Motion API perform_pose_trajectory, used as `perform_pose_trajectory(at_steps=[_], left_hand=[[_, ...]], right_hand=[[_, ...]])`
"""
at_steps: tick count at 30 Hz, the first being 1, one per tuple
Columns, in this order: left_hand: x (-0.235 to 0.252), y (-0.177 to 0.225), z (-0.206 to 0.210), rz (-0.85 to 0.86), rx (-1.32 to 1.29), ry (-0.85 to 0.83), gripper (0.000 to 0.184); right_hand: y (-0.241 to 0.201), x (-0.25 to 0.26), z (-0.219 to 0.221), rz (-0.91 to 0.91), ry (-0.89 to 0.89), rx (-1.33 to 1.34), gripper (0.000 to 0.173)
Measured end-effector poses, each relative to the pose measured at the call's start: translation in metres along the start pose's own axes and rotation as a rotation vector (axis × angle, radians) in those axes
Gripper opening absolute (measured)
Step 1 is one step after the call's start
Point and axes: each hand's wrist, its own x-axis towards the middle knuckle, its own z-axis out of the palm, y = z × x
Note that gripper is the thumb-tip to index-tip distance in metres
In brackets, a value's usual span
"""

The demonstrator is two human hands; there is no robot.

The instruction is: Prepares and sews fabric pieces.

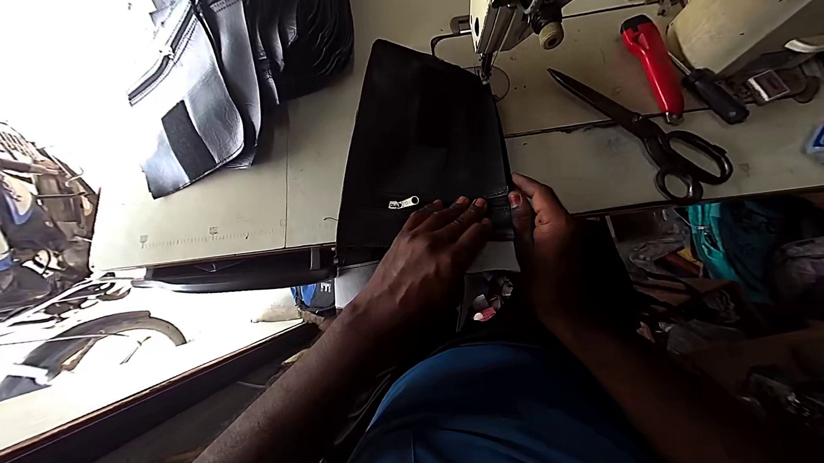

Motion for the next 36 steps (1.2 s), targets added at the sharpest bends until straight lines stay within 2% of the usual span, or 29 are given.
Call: perform_pose_trajectory(at_steps=[8,12,15,23,25,26,28,29,30,31,32,34,36], left_hand=[[0.006,0.016,0.007,-0.019,0.213,-0.175,0.028],[0.006,0.016,0.008,-0.009,0.256,-0.188,0.033],[0.007,0.016,0.007,-0.007,0.278,-0.180,0.034],[0.005,0.013,0.011,0.009,0.285,-0.118,0.030],[0.009,0.011,0.001,0.016,0.249,-0.220,0.028],[0.014,0.009,-0.011,0.009,0.188,-0.343,0.033],[0.035,-0.001,-0.045,-0.034,-0.021,-0.617,0.055],[0.047,-0.010,-0.059,-0.059,-0.141,-0.668,0.056],[0.060,-0.020,-0.067,-0.069,-0.221,-0.615,0.048],[0.073,-0.030,-0.064,-0.075,-0.254,-0.443,0.034],[0.088,-0.038,-0.056,-0.086,-0.189,-0.265,0.027],[0.116,-0.049,-0.028,-0.124,0.101,-0.023,0.035],[0.130,-0.058,0.002,-0.170,0.343,-0.003,0.052]], right_hand=[[0.014,0.001,0.009,0.043,-0.045,0.168,0.049],[0.016,0.005,0.008,0.056,-0.073,0.168,0.041],[0.015,0.005,0.005,0.055,-0.092,0.150,0.042],[0.023,0.010,0.009,-0.161,-0.051,-0.110,0.040],[0.023,0.011,0.008,-0.196,-0.069,-0.165,0.041],[0.023,0.012,0.008,-0.218,-0.073,-0.189,0.041],[0.023,0.012,0.006,-0.252,-0.087,-0.247,0.040],[0.022,0.012,0.005,-0.266,-0.092,-0.283,0.041],[0.020,0.013,0.005,-0.273,-0.100,-0.312,0.041],[0.019,0.013,0.004,-0.281,-0.108,-0.341,0.041],[0.019,0.014,0.003,-0.286,-0.114,-0.367,0.042],[0.018,0.014,0.003,-0.296,-0.129,-0.398,0.043],[0.016,0.015,0.001,-0.296,-0.143,-0.422,0.043]])
